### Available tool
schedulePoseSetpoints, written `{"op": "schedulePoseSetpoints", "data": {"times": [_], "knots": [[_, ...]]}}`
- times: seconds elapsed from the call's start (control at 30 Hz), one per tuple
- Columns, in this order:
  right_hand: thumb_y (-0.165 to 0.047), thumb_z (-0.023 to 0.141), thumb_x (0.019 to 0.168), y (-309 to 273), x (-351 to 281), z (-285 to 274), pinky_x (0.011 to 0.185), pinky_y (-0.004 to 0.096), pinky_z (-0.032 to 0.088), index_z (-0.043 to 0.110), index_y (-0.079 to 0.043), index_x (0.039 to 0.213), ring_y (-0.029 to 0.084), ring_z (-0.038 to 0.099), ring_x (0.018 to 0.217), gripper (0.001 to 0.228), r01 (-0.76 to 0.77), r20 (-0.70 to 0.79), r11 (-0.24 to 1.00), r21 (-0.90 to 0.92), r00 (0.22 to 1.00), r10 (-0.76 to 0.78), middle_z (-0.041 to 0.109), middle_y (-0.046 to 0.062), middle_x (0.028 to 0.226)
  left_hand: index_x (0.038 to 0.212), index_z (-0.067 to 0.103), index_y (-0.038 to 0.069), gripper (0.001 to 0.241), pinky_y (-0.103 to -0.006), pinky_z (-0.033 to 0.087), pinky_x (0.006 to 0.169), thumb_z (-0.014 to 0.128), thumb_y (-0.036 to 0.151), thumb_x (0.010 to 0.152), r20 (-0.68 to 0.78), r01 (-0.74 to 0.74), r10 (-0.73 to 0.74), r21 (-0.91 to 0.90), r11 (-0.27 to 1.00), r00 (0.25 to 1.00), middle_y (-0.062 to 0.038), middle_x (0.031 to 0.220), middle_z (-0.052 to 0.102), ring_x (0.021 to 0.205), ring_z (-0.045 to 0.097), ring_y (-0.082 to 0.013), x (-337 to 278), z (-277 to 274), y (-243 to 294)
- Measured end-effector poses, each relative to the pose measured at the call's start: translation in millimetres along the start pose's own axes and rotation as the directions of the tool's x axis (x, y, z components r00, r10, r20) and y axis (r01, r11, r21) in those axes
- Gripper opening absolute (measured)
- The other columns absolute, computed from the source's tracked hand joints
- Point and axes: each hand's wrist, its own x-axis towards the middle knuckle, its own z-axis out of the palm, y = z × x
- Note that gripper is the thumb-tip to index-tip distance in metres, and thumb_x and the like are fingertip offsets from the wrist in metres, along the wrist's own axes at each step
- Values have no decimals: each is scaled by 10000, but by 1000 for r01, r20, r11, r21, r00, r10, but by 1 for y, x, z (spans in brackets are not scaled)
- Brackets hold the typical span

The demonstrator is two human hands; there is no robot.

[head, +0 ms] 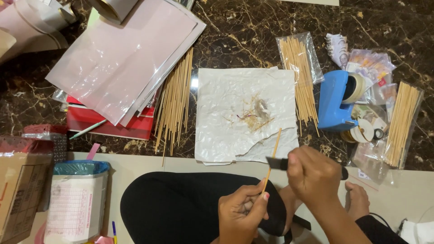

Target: Sharpening the tip of a bamboo stick using a utility knife by shaving off thin layers of wood.

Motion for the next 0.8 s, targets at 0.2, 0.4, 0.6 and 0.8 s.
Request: {"op": "schedulePoseSetpoints", "data": {"times": [0.2,0.4,0.6,0.8], "knots": [[-120,523,1015,25,10,11,541,367,375,654,26,777,248,466,520,309,-67,-88,998,-11,994,66,631,102,710,978,753,-189,160,-176,415,417,709,-142,831,-7,-17,17,-66,998,1000,-119,621,683,449,527,-75,-5,2,-14],[-256,469,1079,38,15,19,578,347,441,727,76,875,235,547,540,467,-380,5,902,205,922,387,633,126,610,1021,768,-108,162,-196,294,352,706,-35,890,-25,254,-254,-29,967,967,-88,560,665,380,447,-69,7,-2,-12],[-824,152,922,115,14,98,340,259,237,466,-124,560,92,287,324,849,-804,702,350,481,592,396,370,-53,436,1123,771,-81,266,-211,252,298,690,50,907,-124,502,-507,-69,862,853,-130,611,665,323,346,-91,33,-2,-1],[-187,623,1001,109,9,121,559,296,440,517,-25,1093,183,562,633,214,-860,703,297,415,510,496,610,113,775,1156,725,-9,286,-236,234,298,632,171,954,-162,573,-553,123,811,817,-74,660,681,307,362,-102,58,-3,-34]]}}
